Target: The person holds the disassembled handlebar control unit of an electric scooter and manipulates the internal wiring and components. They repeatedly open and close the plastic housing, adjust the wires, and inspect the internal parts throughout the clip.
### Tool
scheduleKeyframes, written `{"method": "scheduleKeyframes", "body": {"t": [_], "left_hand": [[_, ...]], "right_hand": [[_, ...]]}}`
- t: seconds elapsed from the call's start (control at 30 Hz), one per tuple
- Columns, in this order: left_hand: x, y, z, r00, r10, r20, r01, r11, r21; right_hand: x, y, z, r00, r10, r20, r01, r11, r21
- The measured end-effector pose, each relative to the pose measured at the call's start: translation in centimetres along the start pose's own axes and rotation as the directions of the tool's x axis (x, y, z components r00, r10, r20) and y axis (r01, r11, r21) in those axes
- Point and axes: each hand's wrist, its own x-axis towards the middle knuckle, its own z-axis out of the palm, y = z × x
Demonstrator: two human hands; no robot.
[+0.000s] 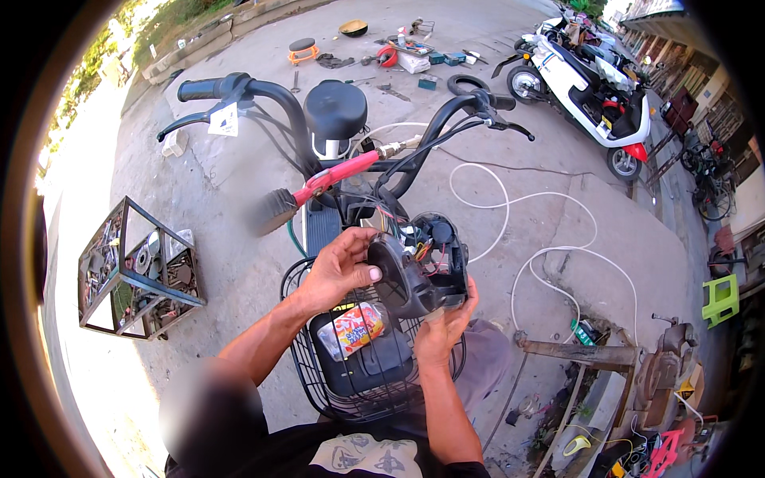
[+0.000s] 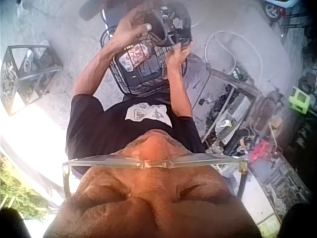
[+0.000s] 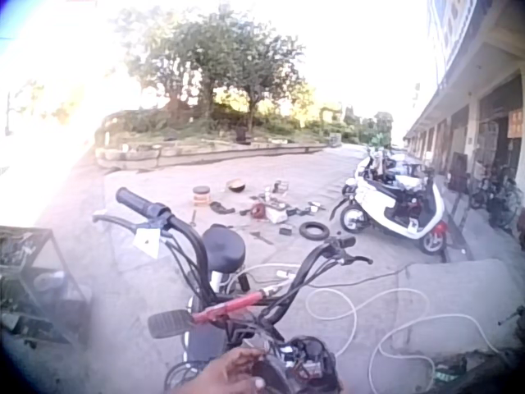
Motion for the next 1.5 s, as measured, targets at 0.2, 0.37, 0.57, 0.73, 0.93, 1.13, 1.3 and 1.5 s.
{"method": "scheduleKeyframes", "body": {"t": [0.2, 0.37, 0.57, 0.73, 0.93, 1.13, 1.3, 1.5], "left_hand": [[0.1, -0.2, -0.1, 1.000, -0.001, -0.010, 0.000, 0.999, -0.032], [0.2, -0.5, -0.2, 1.000, 0.007, -0.029, -0.009, 0.998, -0.063], [0.2, -0.7, -0.3, 0.998, 0.052, -0.047, -0.054, 0.997, -0.053], [0.1, -0.8, -0.3, 0.994, 0.080, -0.076, -0.086, 0.992, -0.089], [0.1, -0.5, -0.2, 0.991, 0.089, -0.101, -0.095, 0.994, -0.059], [0.0, -0.5, -0.3, 0.985, 0.122, -0.119, -0.131, 0.989, -0.075], [0.1, -0.6, -0.3, 0.986, 0.118, -0.115, -0.134, 0.982, -0.136], [0.1, -0.4, -0.2, 0.987, 0.116, -0.107, -0.128, 0.986, -0.110]], "right_hand": [[-0.1, -0.1, 0.0, 1.000, 0.002, 0.007, -0.002, 1.000, -0.014], [0.1, -0.1, 0.1, 1.000, -0.003, 0.020, 0.004, 1.000, -0.029], [0.0, -0.1, 0.0, 1.000, 0.000, 0.026, 0.001, 0.999, -0.035], [0.0, -0.1, -0.1, 0.999, 0.000, 0.042, 0.001, 0.999, -0.032], [0.1, -0.1, 0.0, 0.998, 0.012, 0.058, -0.011, 1.000, -0.022], [0.1, -0.2, 0.2, 0.997, 0.030, 0.069, -0.027, 0.999, -0.038], [0.1, -1.2, 1.4, 0.995, 0.094, 0.026, -0.095, 0.995, 0.040], [-0.1, -1.3, 1.1, 0.993, 0.116, 0.029, -0.118, 0.991, 0.063]]}}
